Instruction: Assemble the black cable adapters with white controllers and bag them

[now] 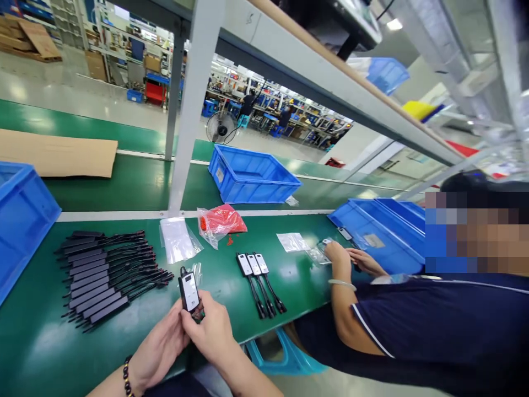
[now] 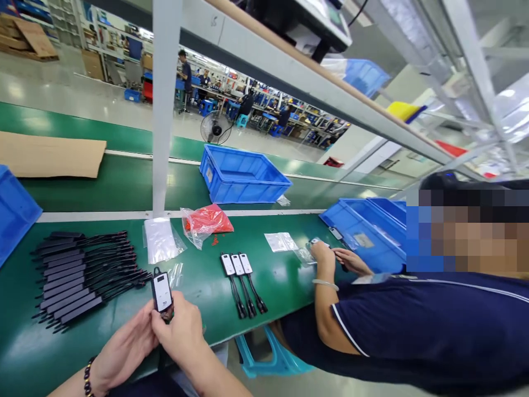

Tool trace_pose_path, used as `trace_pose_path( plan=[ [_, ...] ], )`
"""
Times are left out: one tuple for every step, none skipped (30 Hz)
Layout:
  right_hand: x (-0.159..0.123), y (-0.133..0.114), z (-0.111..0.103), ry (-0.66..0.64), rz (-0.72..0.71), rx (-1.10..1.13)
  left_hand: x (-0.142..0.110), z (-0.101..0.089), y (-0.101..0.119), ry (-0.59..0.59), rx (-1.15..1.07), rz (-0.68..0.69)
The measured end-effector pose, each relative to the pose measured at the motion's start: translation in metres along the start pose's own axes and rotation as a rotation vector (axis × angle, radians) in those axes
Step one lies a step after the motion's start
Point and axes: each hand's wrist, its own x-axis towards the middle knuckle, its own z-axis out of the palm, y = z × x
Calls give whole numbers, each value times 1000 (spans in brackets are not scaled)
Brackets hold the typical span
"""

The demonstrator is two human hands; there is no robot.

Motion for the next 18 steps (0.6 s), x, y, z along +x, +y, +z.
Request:
trace_pose_path(
  plan=[
    [2, 7, -6, 17, 29, -44, 1, 0, -1, -35, 35, -29],
    [5, 15, -13, 39, 59, -97, 3, -1, -2, -61, 74, -58],
    [9, 24, -18, 65, 93, -160, 3, -1, -2, -76, 114, -88],
    [14, 34, -23, 91, 129, -233, 4, -2, -2, -83, 153, -117],
    [20, 44, -27, 115, 167, -311, 5, -3, -1, -83, 188, -142],
    [27, 54, -30, 133, 201, -389, 6, -5, -1, -80, 217, -164],
    [33, 65, -31, 141, 231, -462, 7, -7, 0, -76, 242, -181],
    [40, 74, -32, 142, 259, -524, 8, -9, 1, -73, 263, -190],
    [46, 83, -31, 141, 284, -570, 9, -12, 1, -69, 281, -195],
    [50, 90, -29, 145, 308, -601, 10, -15, 2, -66, 298, -200],
    [54, 97, -27, 158, 330, -618, 11, -18, 2, -61, 312, -204],
    [57, 102, -26, 179, 354, -625, 12, -21, 2, -57, 324, -208],
    [58, 106, -24, 206, 379, -624, 13, -23, 2, -51, 330, -213],
    [59, 109, -24, 232, 405, -620, 13, -24, 3, -47, 332, -218],
    [58, 112, -24, 253, 431, -614, 13, -25, 3, -45, 331, -222],
    [57, 115, -24, 265, 454, -609, 13, -25, 3, -43, 329, -223],
    [55, 117, -26, 266, 475, -604, 13, -25, 2, -41, 327, -224],
    [52, 120, -28, 257, 492, -599, 13, -24, 2, -39, 327, -225]
  ],
)
